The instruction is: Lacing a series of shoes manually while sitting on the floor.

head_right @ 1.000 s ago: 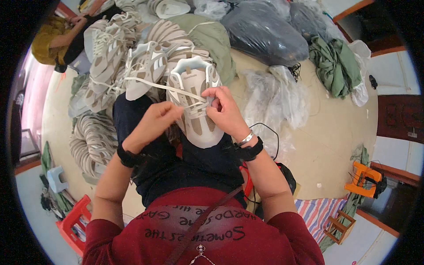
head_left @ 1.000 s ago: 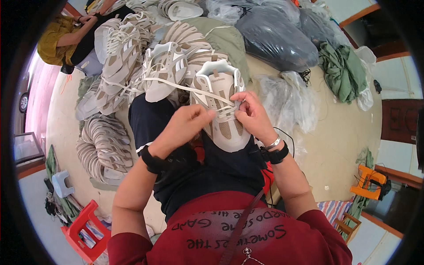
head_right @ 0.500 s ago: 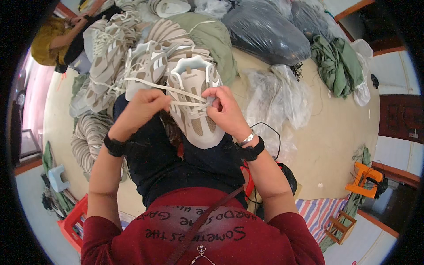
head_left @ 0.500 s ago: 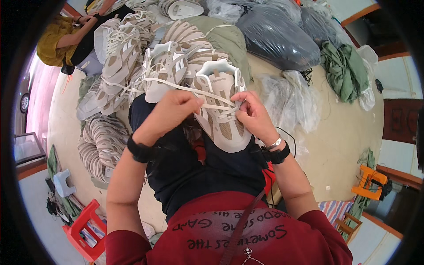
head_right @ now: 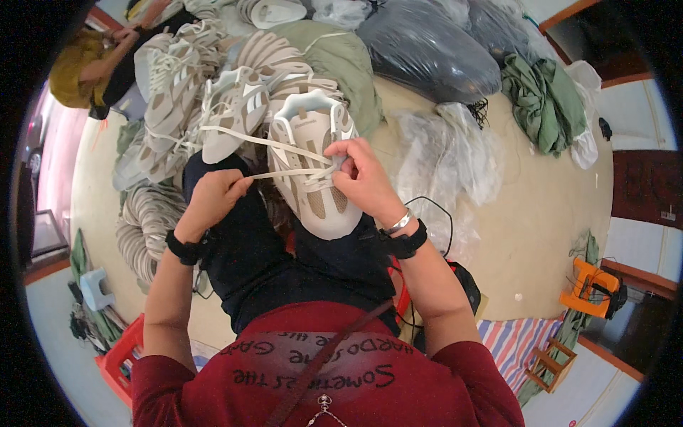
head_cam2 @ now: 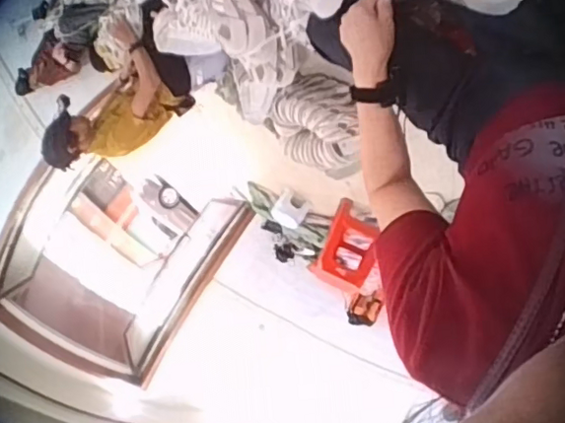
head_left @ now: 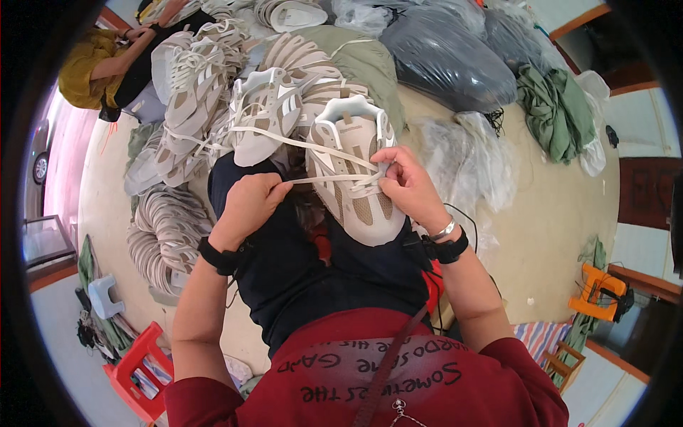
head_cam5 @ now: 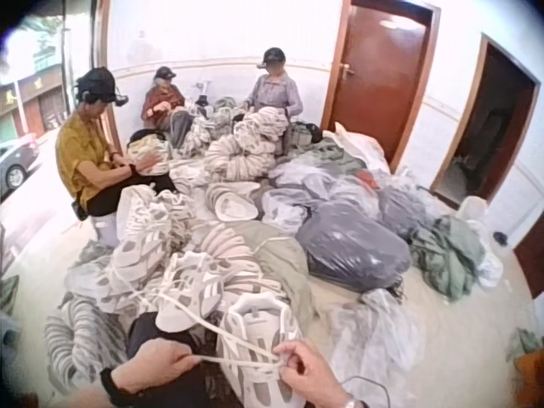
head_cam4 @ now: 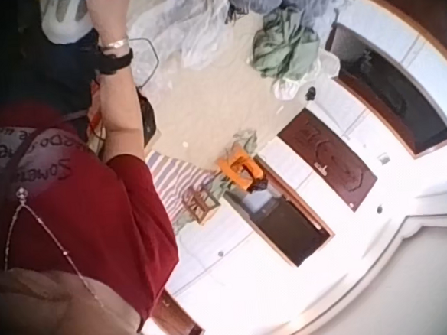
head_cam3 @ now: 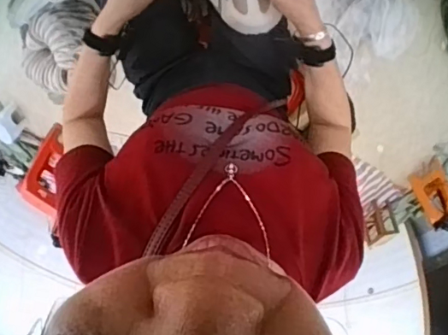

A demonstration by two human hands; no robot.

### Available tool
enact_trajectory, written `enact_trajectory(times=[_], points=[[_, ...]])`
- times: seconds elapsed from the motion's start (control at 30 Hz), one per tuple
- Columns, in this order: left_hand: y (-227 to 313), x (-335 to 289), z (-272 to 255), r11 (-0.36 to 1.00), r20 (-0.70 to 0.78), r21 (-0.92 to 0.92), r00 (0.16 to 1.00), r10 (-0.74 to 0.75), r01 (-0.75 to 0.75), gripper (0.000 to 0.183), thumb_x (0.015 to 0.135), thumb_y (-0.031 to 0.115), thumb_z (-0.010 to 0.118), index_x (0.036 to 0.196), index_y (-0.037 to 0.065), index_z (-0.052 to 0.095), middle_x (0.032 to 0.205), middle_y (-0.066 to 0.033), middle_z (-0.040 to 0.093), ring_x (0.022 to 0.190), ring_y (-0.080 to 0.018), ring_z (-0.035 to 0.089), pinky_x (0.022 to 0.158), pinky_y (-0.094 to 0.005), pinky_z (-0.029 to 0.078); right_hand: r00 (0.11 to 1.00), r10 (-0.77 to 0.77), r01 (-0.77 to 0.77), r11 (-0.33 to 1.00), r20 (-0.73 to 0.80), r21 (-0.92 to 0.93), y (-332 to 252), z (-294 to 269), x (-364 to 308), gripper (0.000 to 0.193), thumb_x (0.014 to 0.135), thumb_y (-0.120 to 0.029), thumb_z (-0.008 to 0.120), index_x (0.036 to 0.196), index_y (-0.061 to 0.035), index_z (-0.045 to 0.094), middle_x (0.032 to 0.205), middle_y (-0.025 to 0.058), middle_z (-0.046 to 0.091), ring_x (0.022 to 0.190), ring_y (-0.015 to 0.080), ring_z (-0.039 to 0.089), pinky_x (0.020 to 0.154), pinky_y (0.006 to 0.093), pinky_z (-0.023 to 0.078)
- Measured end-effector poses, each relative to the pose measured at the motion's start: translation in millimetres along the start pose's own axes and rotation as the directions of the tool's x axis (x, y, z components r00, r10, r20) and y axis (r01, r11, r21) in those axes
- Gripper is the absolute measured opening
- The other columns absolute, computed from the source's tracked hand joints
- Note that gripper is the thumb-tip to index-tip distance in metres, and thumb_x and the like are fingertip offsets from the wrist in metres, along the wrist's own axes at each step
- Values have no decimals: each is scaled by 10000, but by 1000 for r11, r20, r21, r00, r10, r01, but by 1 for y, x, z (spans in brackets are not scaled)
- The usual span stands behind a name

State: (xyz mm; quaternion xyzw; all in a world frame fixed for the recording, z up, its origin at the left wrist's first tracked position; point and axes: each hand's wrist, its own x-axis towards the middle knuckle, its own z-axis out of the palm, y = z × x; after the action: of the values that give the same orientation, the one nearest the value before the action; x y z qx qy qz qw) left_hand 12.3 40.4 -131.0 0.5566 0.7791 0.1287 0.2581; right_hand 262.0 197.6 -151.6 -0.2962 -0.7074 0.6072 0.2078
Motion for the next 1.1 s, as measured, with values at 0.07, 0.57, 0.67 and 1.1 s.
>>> enact_trajectory(times=[0.07,0.57,0.67,1.1], points=[[-6,-3,5,986,-176,30,971,164,-161,185,865,181,651,900,0,637,737,-110,600,659,-255,585,606,-369,454,999,41,-41,999,8,8,-3,-1,0,319,757,-4,600,1072,-57,601,936,8,407,644,60,413,610,205,383],[50,6,24,704,-145,-700,989,28,-123,172,940,163,584,968,2,636,718,17,565,648,-49,507,568,-217,422,977,-204,210,879,62,-427,-43,18,23,115,832,-90,610,917,-13,597,982,87,504,648,150,547,607,288,457],[58,1,26,576,4,-818,1000,-1,4,215,966,215,556,984,23,652,722,37,550,633,-31,488,557,-188,411,974,-205,227,863,98,-452,-45,15,24,98,821,-88,617,874,-19,571,905,89,541,633,161,558,598,298,453],[37,-8,11,-566,216,-803,976,20,189,310,1028,301,426,1129,48,573,590,79,342,486,-39,315,474,-197,296,955,74,-51,995,288,-89,-77,13,-7,181,863,-99,631,1031,-38,604,776,-4,636,625,39,515,571,213,415]])
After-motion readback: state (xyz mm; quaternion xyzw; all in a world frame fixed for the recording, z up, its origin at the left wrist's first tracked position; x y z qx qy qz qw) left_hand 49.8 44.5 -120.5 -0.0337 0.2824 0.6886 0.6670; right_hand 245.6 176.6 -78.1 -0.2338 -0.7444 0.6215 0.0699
